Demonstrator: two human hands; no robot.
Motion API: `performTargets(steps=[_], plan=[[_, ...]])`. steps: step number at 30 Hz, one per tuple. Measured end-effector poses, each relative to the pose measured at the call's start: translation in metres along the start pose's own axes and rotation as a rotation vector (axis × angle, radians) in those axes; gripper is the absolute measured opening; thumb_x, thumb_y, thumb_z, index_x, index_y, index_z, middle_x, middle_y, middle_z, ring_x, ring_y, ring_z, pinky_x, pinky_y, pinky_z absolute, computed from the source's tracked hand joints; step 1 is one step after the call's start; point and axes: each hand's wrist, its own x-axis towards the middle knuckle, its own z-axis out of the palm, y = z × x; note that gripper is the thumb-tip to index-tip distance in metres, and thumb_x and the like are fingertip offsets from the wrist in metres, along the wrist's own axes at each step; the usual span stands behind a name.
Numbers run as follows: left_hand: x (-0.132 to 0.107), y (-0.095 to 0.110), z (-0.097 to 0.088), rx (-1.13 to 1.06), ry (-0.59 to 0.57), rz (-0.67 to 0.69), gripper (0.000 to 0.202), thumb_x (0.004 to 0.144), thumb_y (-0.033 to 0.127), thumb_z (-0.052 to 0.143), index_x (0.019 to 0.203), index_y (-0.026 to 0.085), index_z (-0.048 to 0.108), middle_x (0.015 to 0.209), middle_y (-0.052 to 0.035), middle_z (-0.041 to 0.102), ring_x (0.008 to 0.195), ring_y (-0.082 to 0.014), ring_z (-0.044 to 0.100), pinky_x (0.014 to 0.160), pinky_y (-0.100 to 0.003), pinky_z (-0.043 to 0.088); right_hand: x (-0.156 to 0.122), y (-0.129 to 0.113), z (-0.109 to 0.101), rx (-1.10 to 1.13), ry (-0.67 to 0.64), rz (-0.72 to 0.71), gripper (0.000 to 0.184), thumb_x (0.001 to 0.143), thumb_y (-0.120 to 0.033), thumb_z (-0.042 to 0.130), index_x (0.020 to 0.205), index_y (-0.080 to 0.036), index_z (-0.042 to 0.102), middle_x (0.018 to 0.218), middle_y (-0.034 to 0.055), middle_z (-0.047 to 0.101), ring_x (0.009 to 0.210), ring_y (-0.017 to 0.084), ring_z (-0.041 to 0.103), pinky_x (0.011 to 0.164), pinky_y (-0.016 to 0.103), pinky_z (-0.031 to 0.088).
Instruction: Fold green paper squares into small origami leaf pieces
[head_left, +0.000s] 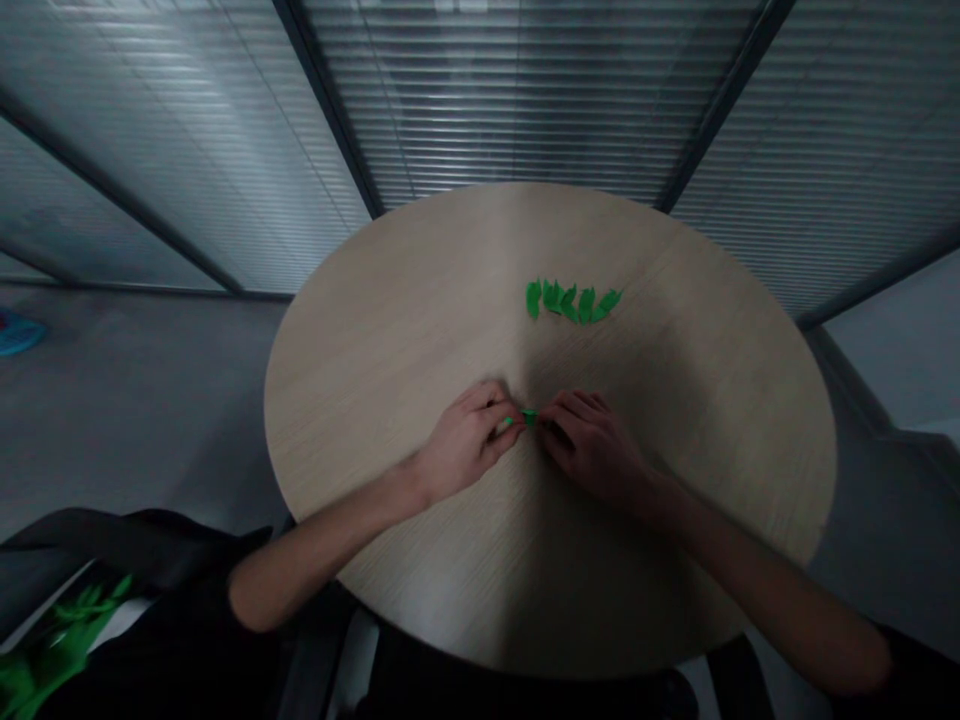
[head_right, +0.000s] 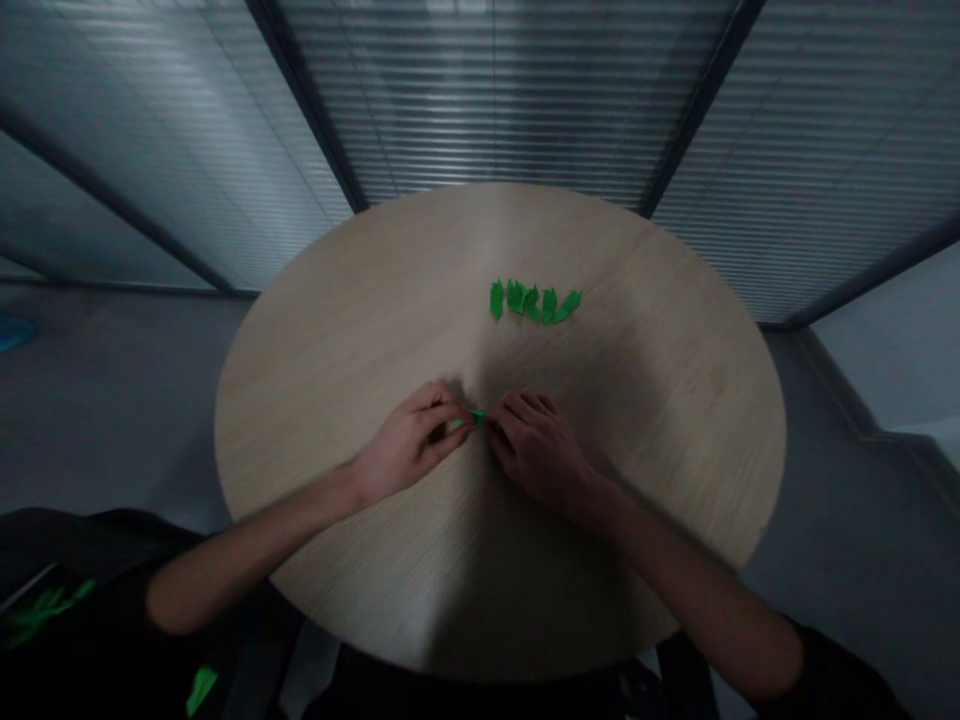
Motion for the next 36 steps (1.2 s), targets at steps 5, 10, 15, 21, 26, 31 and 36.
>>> performTargets(steps=[5, 10, 15, 21, 26, 31, 36], plan=[[0.0016, 0.0015, 0.0013, -0.106, -0.025, -0.101, 0.014, 0.102, 0.02, 0.058, 0.095, 0.018, 0.07, 0.091, -0.004, 0.061, 0.084, -0.0185, 0.06, 0.079, -0.033, 0.055, 0.0016, -0.0031, 0.0006, 0.091, -0.022, 0.109, 0.006, 0.099, -0.018, 0.066, 0.094, -0.017, 0.07, 0.093, 0.008, 0.07, 0.092, 0.025, 0.066, 0.09, 0.04, 0.046], [0.002, 0.0033, -0.0003, -0.14, -0.029, -0.128, 0.012, 0.101, 0.021, 0.06, 0.094, 0.017, 0.069, 0.091, -0.0034, 0.06, 0.081, -0.0174, 0.06, 0.078, -0.033, 0.054, 0.0023, -0.0042, 0.0021, 0.168, -0.038, 0.221, 0.006, 0.098, -0.017, 0.067, 0.093, -0.018, 0.07, 0.093, 0.0065, 0.071, 0.092, 0.024, 0.067, 0.091, 0.039, 0.046], [0.003, 0.0043, -0.0009, -0.142, -0.041, -0.137, 0.013, 0.101, 0.019, 0.061, 0.091, 0.017, 0.069, 0.09, -0.0033, 0.059, 0.082, -0.0176, 0.06, 0.076, -0.032, 0.052, 0.0023, -0.0053, 0.0016, 0.215, -0.043, 0.259, 0.003, 0.095, -0.017, 0.07, 0.092, -0.019, 0.07, 0.094, 0.0062, 0.072, 0.091, 0.024, 0.067, 0.09, 0.039, 0.045], [0.0046, 0.0047, -0.0014, -0.162, -0.05, -0.173, 0.012, 0.099, 0.017, 0.063, 0.089, 0.018, 0.07, 0.088, -0.0023, 0.059, 0.078, -0.0166, 0.059, 0.073, -0.03, 0.05, 0.0028, -0.0046, 0.0016, 0.228, -0.04, 0.267, 0.004, 0.094, -0.017, 0.073, 0.091, -0.019, 0.073, 0.092, 0.0052, 0.073, 0.091, 0.023, 0.068, 0.09, 0.04, 0.044], [0.0047, 0.0057, -0.0019, -0.199, -0.048, -0.211, 0.009, 0.098, 0.021, 0.066, 0.091, 0.018, 0.071, 0.088, -0.0018, 0.06, 0.077, -0.0159, 0.059, 0.07, -0.03, 0.049, 0.005, -0.004, 0.0007, 0.245, -0.042, 0.315, 0.005, 0.093, -0.017, 0.073, 0.09, -0.02, 0.076, 0.091, 0.0049, 0.074, 0.089, 0.022, 0.069, 0.089, 0.039, 0.045], [0.0041, 0.0047, 0.0011, -0.187, -0.033, -0.232, 0.011, 0.097, 0.017, 0.065, 0.087, 0.018, 0.07, 0.087, -0.0013, 0.059, 0.076, -0.0154, 0.058, 0.068, -0.029, 0.047, 0.0074, -0.0057, -0.0015, 0.232, -0.061, 0.348, 0.005, 0.094, -0.02, 0.073, 0.09, -0.02, 0.077, 0.091, 0.0056, 0.074, 0.089, 0.023, 0.069, 0.087, 0.04, 0.044], [0.0051, 0.0052, 0.0005, -0.159, -0.055, -0.259, 0.01, 0.097, 0.018, 0.065, 0.088, 0.018, 0.069, 0.086, -0.0015, 0.06, 0.075, -0.0156, 0.058, 0.069, -0.03, 0.048, 0.0079, -0.006, 0.0014, 0.202, -0.05, 0.374, 0.009, 0.094, -0.022, 0.071, 0.086, -0.019, 0.073, 0.091, 0.0056, 0.075, 0.091, 0.024, 0.069, 0.088, 0.041, 0.043]])
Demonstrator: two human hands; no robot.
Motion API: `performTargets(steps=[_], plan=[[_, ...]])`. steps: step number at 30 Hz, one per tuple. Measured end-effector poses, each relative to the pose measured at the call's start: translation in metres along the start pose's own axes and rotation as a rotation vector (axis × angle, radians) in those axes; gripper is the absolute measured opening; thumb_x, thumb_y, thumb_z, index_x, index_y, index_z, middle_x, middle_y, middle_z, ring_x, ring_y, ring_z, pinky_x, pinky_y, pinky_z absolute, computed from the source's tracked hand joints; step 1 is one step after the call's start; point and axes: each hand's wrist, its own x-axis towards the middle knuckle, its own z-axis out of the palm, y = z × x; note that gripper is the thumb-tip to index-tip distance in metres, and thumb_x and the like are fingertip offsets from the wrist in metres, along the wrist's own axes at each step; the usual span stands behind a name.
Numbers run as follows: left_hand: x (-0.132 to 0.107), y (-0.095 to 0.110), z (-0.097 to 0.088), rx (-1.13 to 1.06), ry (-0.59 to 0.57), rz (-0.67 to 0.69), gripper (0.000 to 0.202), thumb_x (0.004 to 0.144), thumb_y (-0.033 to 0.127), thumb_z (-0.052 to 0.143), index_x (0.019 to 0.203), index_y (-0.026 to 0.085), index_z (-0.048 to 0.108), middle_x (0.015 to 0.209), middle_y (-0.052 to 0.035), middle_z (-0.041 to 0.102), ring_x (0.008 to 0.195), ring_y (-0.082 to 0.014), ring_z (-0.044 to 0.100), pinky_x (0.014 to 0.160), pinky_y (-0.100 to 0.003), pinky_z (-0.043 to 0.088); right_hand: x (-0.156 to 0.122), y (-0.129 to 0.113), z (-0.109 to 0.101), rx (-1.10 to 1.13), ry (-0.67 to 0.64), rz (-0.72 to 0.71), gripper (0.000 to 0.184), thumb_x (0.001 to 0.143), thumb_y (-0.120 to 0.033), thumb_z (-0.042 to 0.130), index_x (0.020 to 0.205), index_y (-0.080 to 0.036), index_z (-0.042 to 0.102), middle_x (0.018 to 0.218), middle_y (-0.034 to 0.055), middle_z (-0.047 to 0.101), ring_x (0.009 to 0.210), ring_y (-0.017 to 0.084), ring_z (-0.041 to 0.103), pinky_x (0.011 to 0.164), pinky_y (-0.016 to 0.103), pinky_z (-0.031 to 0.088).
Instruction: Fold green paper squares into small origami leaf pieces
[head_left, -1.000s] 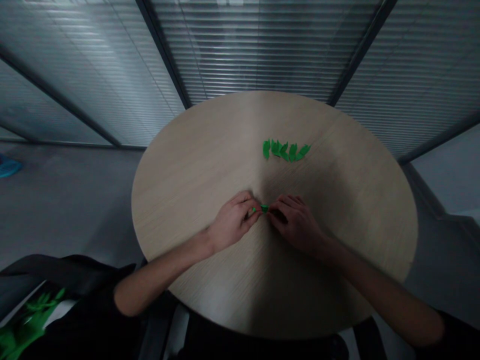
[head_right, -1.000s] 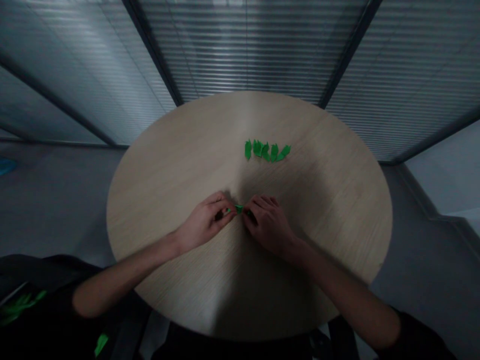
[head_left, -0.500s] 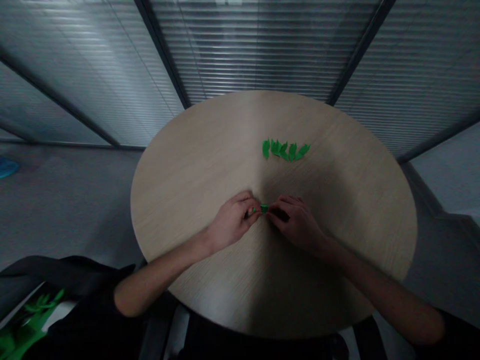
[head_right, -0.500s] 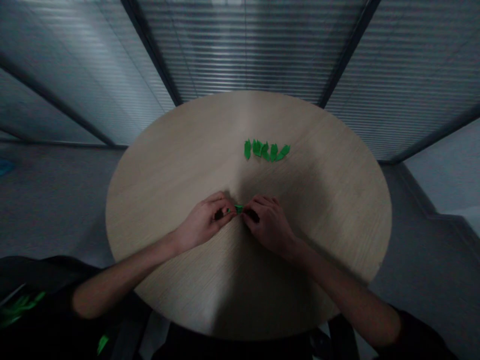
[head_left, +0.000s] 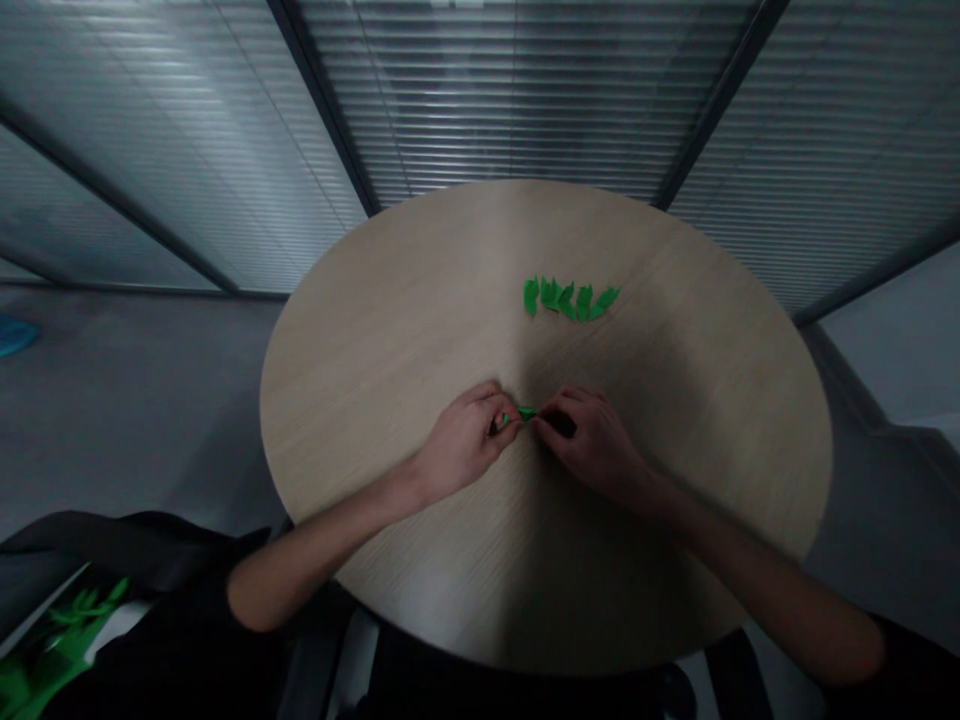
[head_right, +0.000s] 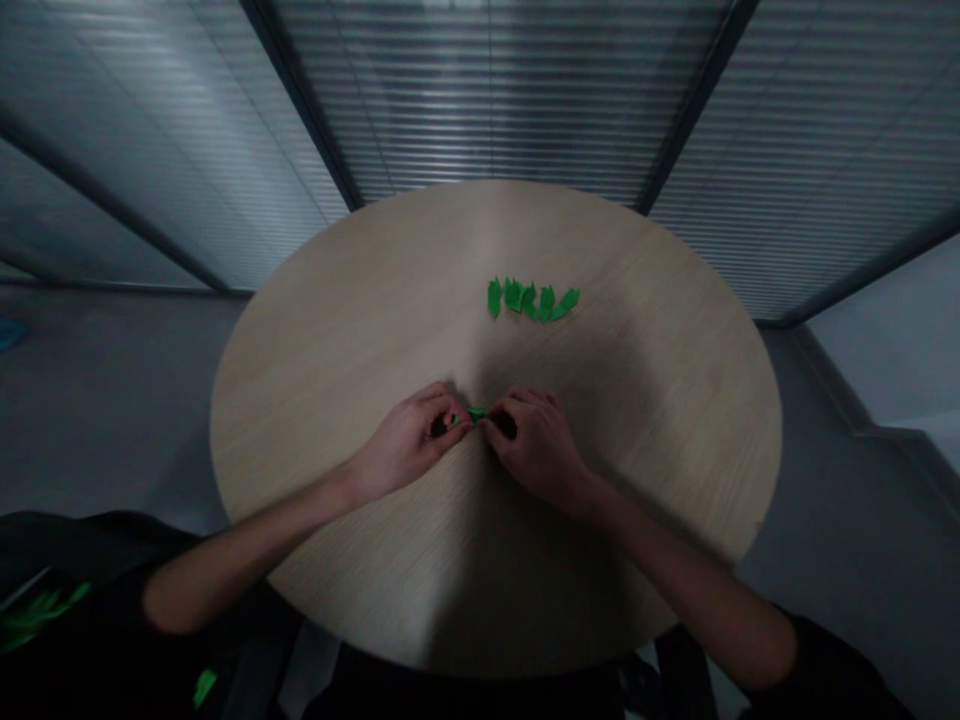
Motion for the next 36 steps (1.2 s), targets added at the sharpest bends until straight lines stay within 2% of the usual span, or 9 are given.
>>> performTargets(steps=[11, 21, 36], plan=[[-0.0013, 0.004, 0.0008, 0.126, -0.006, 0.043, 0.02, 0.105, 0.024, 0.052, 0.089, 0.016, 0.062, 0.09, -0.0058, 0.059, 0.081, -0.0193, 0.058, 0.076, -0.035, 0.053, 0.0032, 0.0035, 0.0024, -0.056, -0.022, 0.002, 0.016, 0.098, -0.026, 0.065, 0.084, -0.02, 0.067, 0.086, 0.0059, 0.07, 0.085, 0.023, 0.065, 0.085, 0.039, 0.044], [0.0025, 0.0071, 0.001, 0.264, -0.042, 0.033, 0.023, 0.106, 0.026, 0.048, 0.089, 0.016, 0.06, 0.091, -0.0083, 0.061, 0.085, -0.0229, 0.059, 0.081, -0.04, 0.055, 0.0074, 0.0033, 0.0024, -0.084, -0.066, 0.013, 0.015, 0.098, -0.026, 0.065, 0.085, -0.019, 0.065, 0.089, 0.0073, 0.071, 0.085, 0.024, 0.065, 0.083, 0.039, 0.043], [0.0016, 0.001, -0.0019, 0.193, -0.052, 0.074, 0.023, 0.108, 0.028, 0.047, 0.092, 0.017, 0.06, 0.092, -0.0064, 0.06, 0.084, -0.0206, 0.061, 0.082, -0.038, 0.056, 0.0069, 0.0031, 0.0032, -0.092, -0.035, -0.004, 0.015, 0.097, -0.025, 0.063, 0.082, -0.021, 0.062, 0.087, 0.0061, 0.07, 0.083, 0.022, 0.064, 0.082, 0.038, 0.042]])
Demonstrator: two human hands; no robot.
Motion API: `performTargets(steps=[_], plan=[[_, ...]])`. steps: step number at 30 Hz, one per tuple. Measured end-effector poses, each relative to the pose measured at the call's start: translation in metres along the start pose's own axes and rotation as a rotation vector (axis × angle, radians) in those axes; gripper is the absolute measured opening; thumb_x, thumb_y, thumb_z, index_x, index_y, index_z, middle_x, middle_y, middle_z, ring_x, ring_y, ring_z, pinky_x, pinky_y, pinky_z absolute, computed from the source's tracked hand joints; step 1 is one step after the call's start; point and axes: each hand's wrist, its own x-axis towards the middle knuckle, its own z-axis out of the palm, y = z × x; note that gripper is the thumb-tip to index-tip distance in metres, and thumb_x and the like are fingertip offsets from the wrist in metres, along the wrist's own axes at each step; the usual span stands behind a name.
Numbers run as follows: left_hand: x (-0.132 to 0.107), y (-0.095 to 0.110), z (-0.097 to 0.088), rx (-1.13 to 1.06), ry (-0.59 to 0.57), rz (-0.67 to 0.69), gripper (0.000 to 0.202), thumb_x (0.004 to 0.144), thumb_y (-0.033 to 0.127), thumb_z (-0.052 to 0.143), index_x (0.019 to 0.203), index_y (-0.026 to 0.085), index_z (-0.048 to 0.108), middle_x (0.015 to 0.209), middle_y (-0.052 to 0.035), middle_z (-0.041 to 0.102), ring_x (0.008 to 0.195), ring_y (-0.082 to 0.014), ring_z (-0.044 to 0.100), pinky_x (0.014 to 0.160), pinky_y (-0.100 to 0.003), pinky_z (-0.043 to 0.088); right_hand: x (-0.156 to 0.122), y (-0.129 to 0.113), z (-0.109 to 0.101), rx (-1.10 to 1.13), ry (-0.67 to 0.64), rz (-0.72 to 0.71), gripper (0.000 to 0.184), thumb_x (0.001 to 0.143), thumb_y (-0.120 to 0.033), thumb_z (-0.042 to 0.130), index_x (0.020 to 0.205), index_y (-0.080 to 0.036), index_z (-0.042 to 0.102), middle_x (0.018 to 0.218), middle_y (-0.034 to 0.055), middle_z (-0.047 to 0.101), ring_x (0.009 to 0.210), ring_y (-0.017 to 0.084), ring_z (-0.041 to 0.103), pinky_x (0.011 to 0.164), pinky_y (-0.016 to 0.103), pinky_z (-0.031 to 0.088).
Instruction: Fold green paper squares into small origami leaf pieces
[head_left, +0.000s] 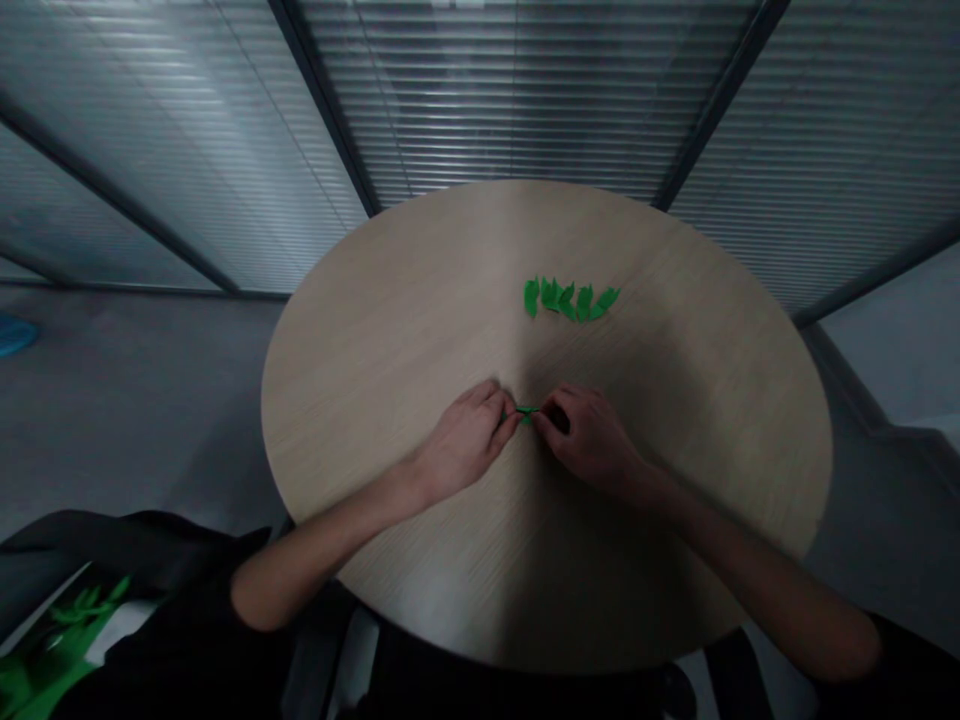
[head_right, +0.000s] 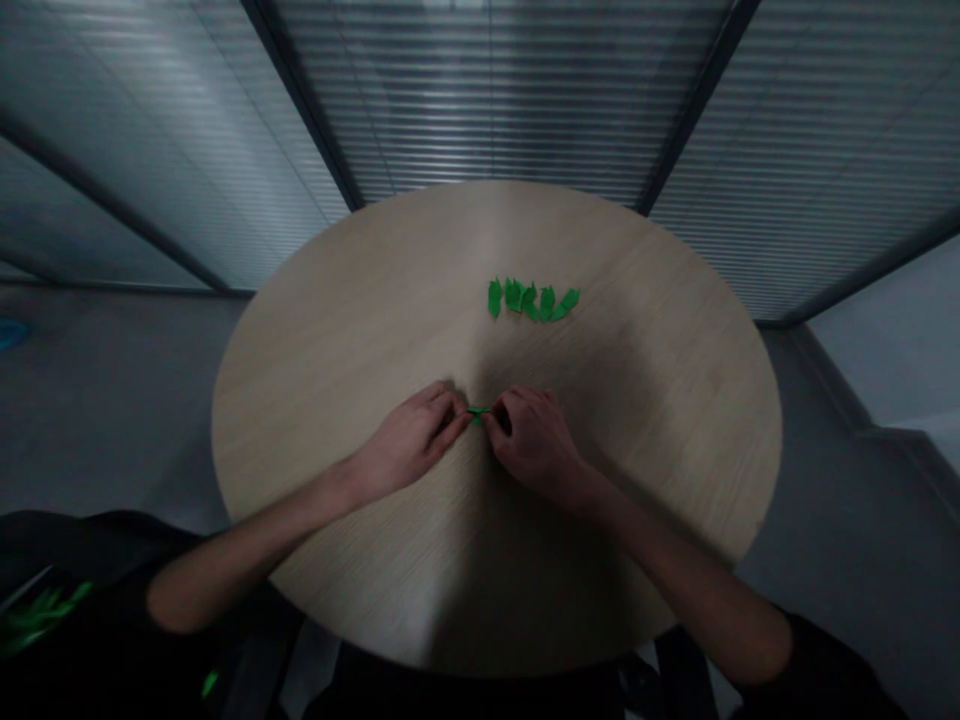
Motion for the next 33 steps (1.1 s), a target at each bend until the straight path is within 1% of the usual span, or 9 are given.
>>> performTargets(steps=[4, 12, 16, 23, 29, 33], plan=[[0.0, -0.001, 0.0, -0.008, -0.011, -0.003, 0.022, 0.107, 0.027, 0.048, 0.093, 0.017, 0.06, 0.095, -0.0075, 0.061, 0.087, -0.0214, 0.062, 0.084, -0.039, 0.056, 0.0, -0.001, -0.001, -0.001, -0.008, 0.008, 0.015, 0.096, -0.025, 0.064, 0.082, -0.02, 0.062, 0.087, 0.0069, 0.069, 0.083, 0.023, 0.064, 0.082, 0.039, 0.043], [0.002, 0.004, 0.0, 0.057, -0.021, -0.035, 0.021, 0.106, 0.027, 0.048, 0.091, 0.017, 0.059, 0.091, -0.0063, 0.059, 0.082, -0.0206, 0.06, 0.079, -0.037, 0.055, 0.001, 0.0, -0.001, -0.006, -0.005, -0.009, 0.015, 0.096, -0.025, 0.064, 0.081, -0.02, 0.062, 0.086, 0.0066, 0.069, 0.082, 0.023, 0.063, 0.081, 0.038, 0.044], [0.003, 0.005, -0.002, 0.047, -0.025, -0.05, 0.021, 0.105, 0.027, 0.048, 0.089, 0.018, 0.058, 0.09, -0.0058, 0.059, 0.08, -0.02, 0.059, 0.077, -0.036, 0.054, 0.001, 0.0, -0.001, -0.006, -0.003, -0.005, 0.016, 0.095, -0.025, 0.065, 0.081, -0.021, 0.06, 0.086, 0.0061, 0.069, 0.082, 0.023, 0.063, 0.081, 0.038, 0.043], [0.004, 0.005, -0.001, 0.046, -0.021, -0.048, 0.02, 0.104, 0.026, 0.05, 0.088, 0.018, 0.057, 0.089, -0.0058, 0.059, 0.08, -0.0203, 0.059, 0.077, -0.036, 0.054, 0.002, -0.002, -0.003, -0.027, -0.038, 0.007, 0.015, 0.096, -0.024, 0.065, 0.082, -0.02, 0.061, 0.087, 0.007, 0.069, 0.084, 0.024, 0.064, 0.082, 0.038, 0.043], [0.004, 0.006, -0.002, 0.026, -0.043, -0.066, 0.019, 0.104, 0.026, 0.051, 0.089, 0.018, 0.058, 0.089, -0.0055, 0.059, 0.08, -0.0206, 0.059, 0.078, -0.037, 0.054, 0.001, 0.002, -0.008, -0.018, -0.079, -0.041, 0.013, 0.098, -0.025, 0.061, 0.086, -0.019, 0.063, 0.088, 0.0069, 0.068, 0.083, 0.023, 0.063, 0.082, 0.038, 0.043], [0.004, 0.007, -0.003, 0.034, -0.045, -0.066, 0.018, 0.104, 0.025, 0.051, 0.089, 0.018, 0.058, 0.09, -0.0058, 0.06, 0.083, -0.0212, 0.06, 0.079, -0.037, 0.054, 0.001, 0.003, -0.011, -0.005, -0.092, -0.045, 0.014, 0.097, -0.026, 0.062, 0.085, -0.02, 0.062, 0.086, 0.006, 0.067, 0.08, 0.021, 0.062, 0.079, 0.036, 0.042]])
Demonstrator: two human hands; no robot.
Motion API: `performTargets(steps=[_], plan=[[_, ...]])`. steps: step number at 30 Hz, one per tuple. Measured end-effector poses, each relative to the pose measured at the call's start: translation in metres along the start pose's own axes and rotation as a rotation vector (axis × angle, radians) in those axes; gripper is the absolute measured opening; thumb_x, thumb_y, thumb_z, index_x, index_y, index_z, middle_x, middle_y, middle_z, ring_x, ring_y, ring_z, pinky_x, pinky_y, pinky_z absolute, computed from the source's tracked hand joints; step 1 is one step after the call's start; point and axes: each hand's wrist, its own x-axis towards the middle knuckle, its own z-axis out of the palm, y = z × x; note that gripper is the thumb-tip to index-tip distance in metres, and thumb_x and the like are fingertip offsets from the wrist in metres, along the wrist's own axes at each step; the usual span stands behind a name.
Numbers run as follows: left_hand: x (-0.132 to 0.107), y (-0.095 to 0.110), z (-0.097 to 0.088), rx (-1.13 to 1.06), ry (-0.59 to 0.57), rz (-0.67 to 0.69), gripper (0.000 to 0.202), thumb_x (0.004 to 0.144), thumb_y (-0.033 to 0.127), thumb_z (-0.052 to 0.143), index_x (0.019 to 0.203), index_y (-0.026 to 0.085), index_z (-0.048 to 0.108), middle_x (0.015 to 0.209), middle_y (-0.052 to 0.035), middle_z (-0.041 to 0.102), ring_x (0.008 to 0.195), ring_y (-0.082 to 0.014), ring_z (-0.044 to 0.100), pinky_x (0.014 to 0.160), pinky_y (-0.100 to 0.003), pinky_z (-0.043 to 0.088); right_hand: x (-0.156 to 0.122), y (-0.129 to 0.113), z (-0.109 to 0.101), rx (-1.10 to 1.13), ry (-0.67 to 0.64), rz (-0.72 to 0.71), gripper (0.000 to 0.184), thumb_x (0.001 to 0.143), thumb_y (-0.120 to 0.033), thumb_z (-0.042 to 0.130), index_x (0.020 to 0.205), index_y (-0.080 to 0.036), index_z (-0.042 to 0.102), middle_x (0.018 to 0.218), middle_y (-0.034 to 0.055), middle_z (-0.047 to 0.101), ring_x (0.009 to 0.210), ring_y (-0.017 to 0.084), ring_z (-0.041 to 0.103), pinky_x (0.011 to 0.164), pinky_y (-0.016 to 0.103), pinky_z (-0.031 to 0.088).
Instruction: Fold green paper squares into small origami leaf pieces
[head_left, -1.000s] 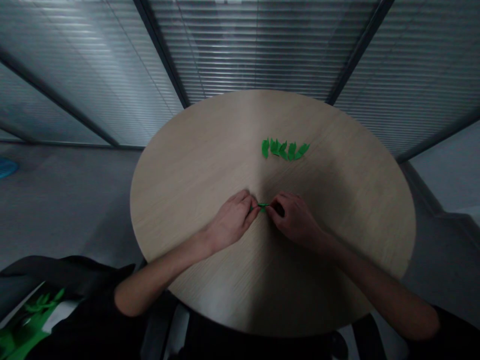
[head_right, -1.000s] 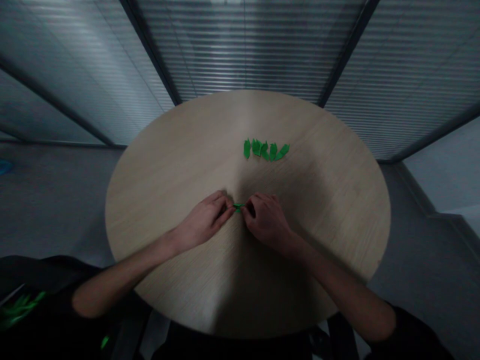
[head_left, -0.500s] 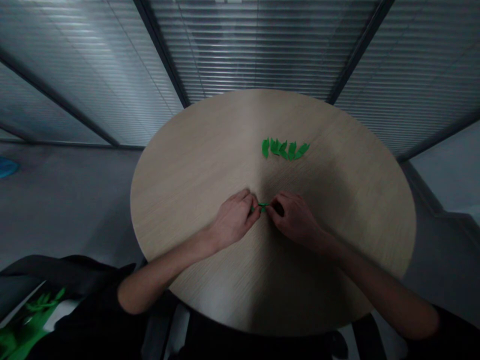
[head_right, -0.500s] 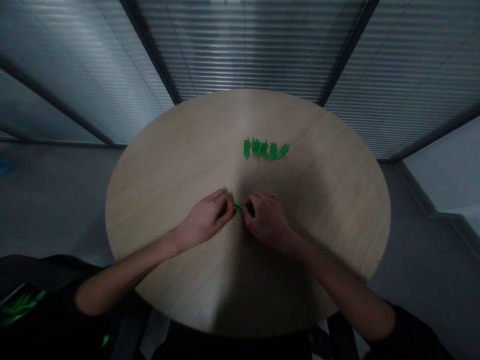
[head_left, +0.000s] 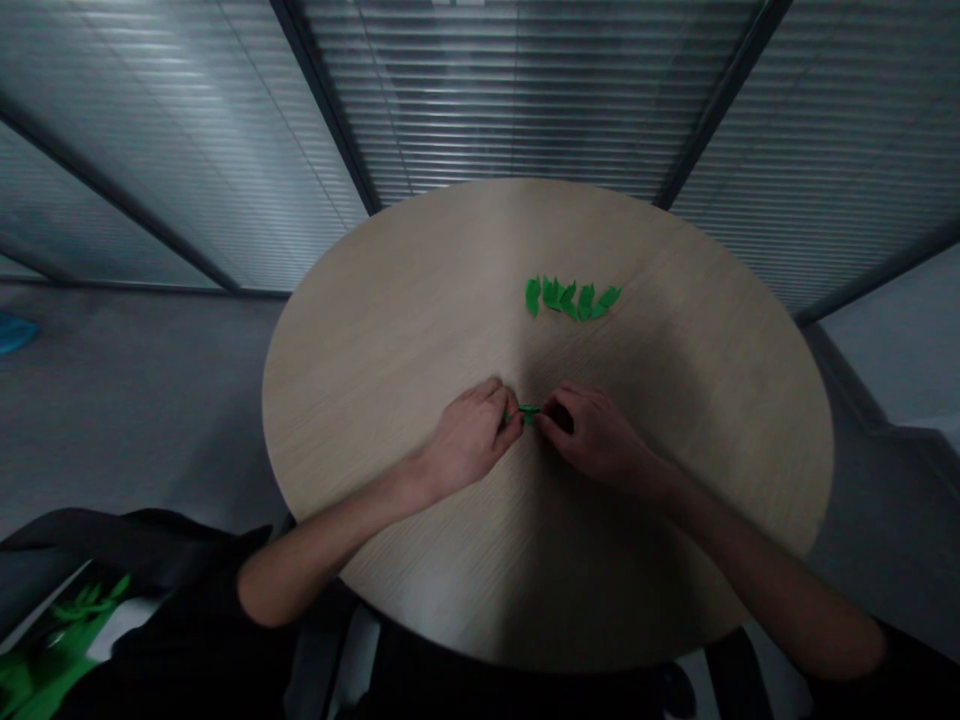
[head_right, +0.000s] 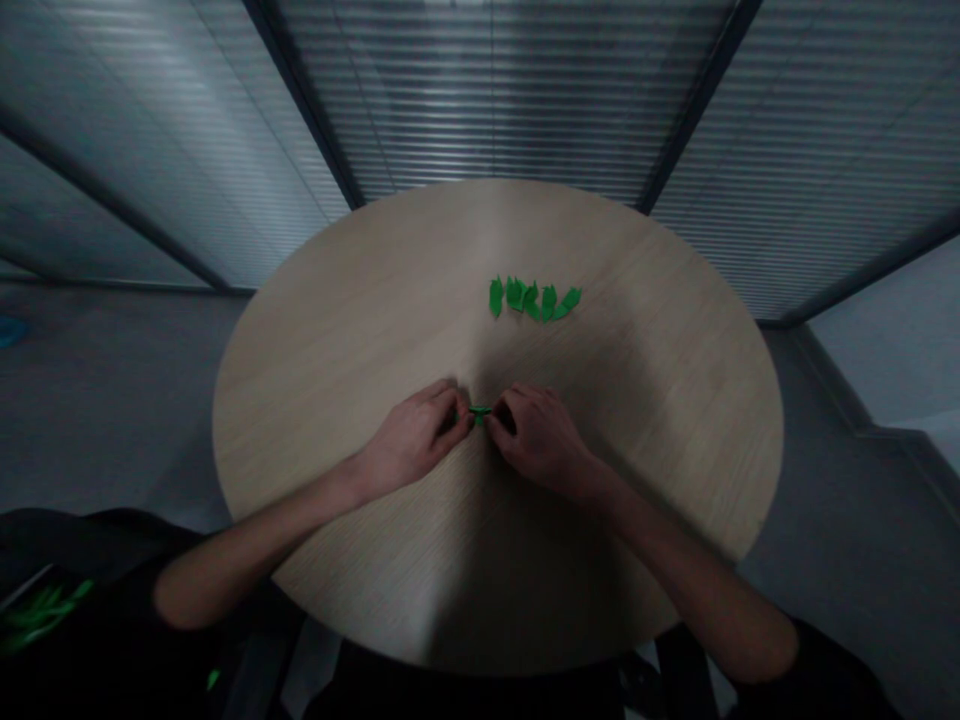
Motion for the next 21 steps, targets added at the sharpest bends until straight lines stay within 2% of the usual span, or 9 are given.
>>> performTargets(steps=[11, 21], plan=[[0.0017, 0.0037, -0.0029, 0.02, -0.051, -0.047, 0.018, 0.104, 0.026, 0.05, 0.09, 0.017, 0.058, 0.092, -0.0061, 0.059, 0.083, -0.0216, 0.06, 0.08, -0.037, 0.052, 0.0032, -0.0059, -0.0011, -0.025, -0.029, 0.057, 0.016, 0.096, -0.024, 0.063, 0.081, -0.019, 0.06, 0.085, 0.0059, 0.066, 0.08, 0.021, 0.061, 0.079, 0.036, 0.04], [0.0005, -0.0002, -0.001, -0.063, 0.018, -0.038, 0.014, 0.1, 0.023, 0.054, 0.087, 0.02, 0.052, 0.088, -0.0025, 0.056, 0.074, -0.0175, 0.054, 0.07, -0.033, 0.046, 0.0058, -0.0073, -0.0005, 0.065, 0.022, 0.089, 0.016, 0.09, -0.021, 0.067, 0.077, -0.02, 0.057, 0.078, 0.0039, 0.064, 0.071, 0.019, 0.057, 0.071, 0.033, 0.037]])
